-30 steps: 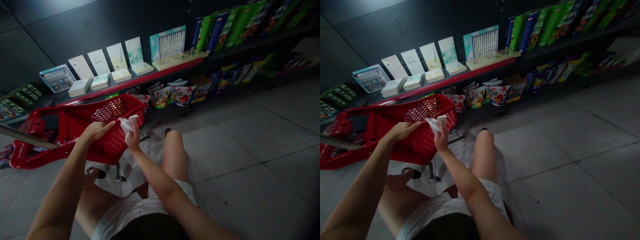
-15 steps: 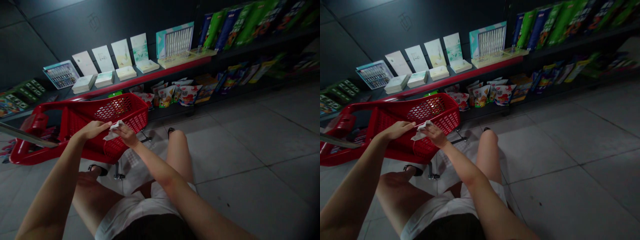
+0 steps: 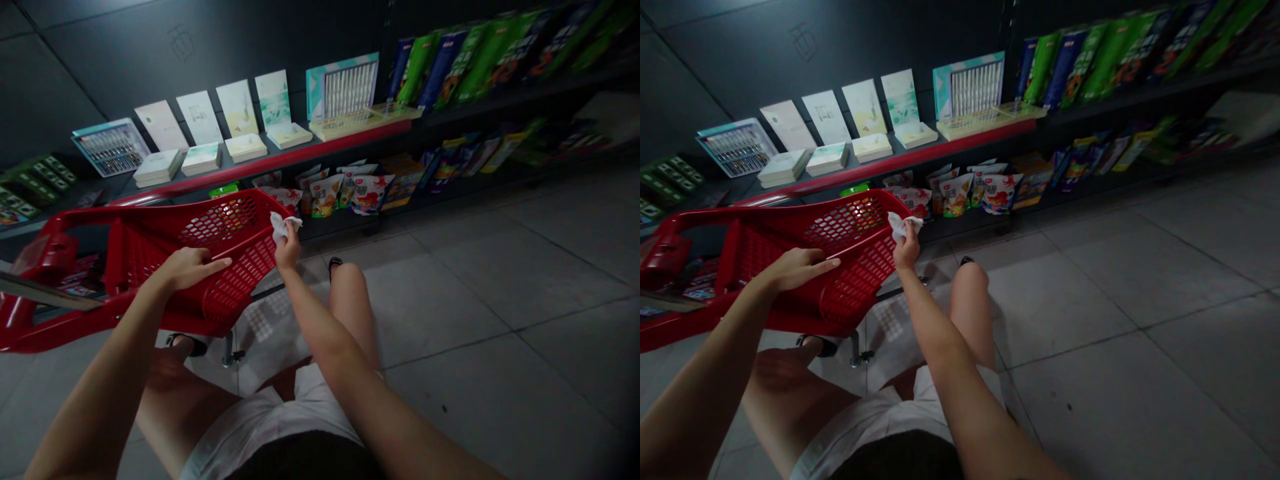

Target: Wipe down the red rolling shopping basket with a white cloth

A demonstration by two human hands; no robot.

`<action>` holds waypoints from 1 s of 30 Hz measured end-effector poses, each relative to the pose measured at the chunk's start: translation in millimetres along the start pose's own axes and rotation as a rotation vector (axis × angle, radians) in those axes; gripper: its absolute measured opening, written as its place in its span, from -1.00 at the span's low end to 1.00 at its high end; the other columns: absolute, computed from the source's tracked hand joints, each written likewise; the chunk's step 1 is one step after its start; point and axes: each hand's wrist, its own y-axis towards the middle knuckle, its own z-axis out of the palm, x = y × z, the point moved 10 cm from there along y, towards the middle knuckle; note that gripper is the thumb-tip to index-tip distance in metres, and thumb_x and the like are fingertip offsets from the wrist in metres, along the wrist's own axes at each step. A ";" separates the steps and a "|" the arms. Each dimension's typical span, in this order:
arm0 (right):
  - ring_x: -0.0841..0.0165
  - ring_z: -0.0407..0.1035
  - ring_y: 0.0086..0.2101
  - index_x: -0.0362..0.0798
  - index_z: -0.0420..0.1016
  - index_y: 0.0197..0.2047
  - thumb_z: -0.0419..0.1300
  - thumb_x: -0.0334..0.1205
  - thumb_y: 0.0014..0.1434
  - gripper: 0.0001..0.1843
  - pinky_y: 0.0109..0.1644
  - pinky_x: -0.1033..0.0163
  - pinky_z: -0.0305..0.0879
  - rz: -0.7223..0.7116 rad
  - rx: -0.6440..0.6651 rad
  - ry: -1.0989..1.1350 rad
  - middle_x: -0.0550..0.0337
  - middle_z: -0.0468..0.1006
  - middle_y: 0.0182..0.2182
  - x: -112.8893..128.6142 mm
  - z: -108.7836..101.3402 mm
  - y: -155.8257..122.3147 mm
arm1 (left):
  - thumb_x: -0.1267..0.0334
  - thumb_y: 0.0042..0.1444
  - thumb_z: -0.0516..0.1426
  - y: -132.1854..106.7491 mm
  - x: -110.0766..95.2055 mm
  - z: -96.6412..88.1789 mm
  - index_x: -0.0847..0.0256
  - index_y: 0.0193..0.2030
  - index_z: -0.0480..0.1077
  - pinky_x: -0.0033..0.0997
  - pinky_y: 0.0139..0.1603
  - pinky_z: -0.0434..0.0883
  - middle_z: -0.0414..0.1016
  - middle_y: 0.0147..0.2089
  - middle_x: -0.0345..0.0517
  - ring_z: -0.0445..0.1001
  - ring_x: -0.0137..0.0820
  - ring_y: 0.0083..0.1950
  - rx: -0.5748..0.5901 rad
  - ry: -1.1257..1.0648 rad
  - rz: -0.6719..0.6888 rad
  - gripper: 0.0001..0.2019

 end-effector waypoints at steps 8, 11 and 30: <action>0.37 0.29 0.15 -0.04 0.42 0.14 -0.10 -0.48 0.13 -0.44 0.28 0.21 0.21 -0.491 0.443 0.114 0.11 0.50 0.05 84.6 25.7 -88.5 | -0.21 0.21 -0.34 4.4 11.6 14.2 0.16 -0.10 0.47 -0.35 -0.23 0.34 0.58 -0.14 0.09 0.54 -0.13 -0.10 0.023 0.245 -0.111 -0.31; 0.29 0.15 0.24 -0.08 0.36 0.20 -0.14 -0.46 0.16 -0.43 0.35 0.04 0.08 -0.367 0.197 0.041 0.04 0.41 0.15 80.1 -3.3 -47.1 | -0.16 0.21 -0.31 4.3 12.6 19.9 0.12 -0.02 0.46 -0.28 -0.15 0.38 0.58 -0.04 0.10 0.54 -0.09 -0.04 0.064 0.308 -0.142 -0.36; 0.27 0.22 0.13 0.11 0.41 0.17 0.00 -0.26 0.31 -0.60 0.26 0.06 -0.01 -0.825 0.707 -0.250 0.21 0.47 0.11 126.6 34.4 -59.9 | -0.16 0.19 -0.26 -12.0 -1.5 37.7 0.17 -0.09 0.52 -0.15 -0.07 0.41 0.58 -0.04 0.19 0.54 0.00 -0.02 0.099 0.277 -0.090 -0.35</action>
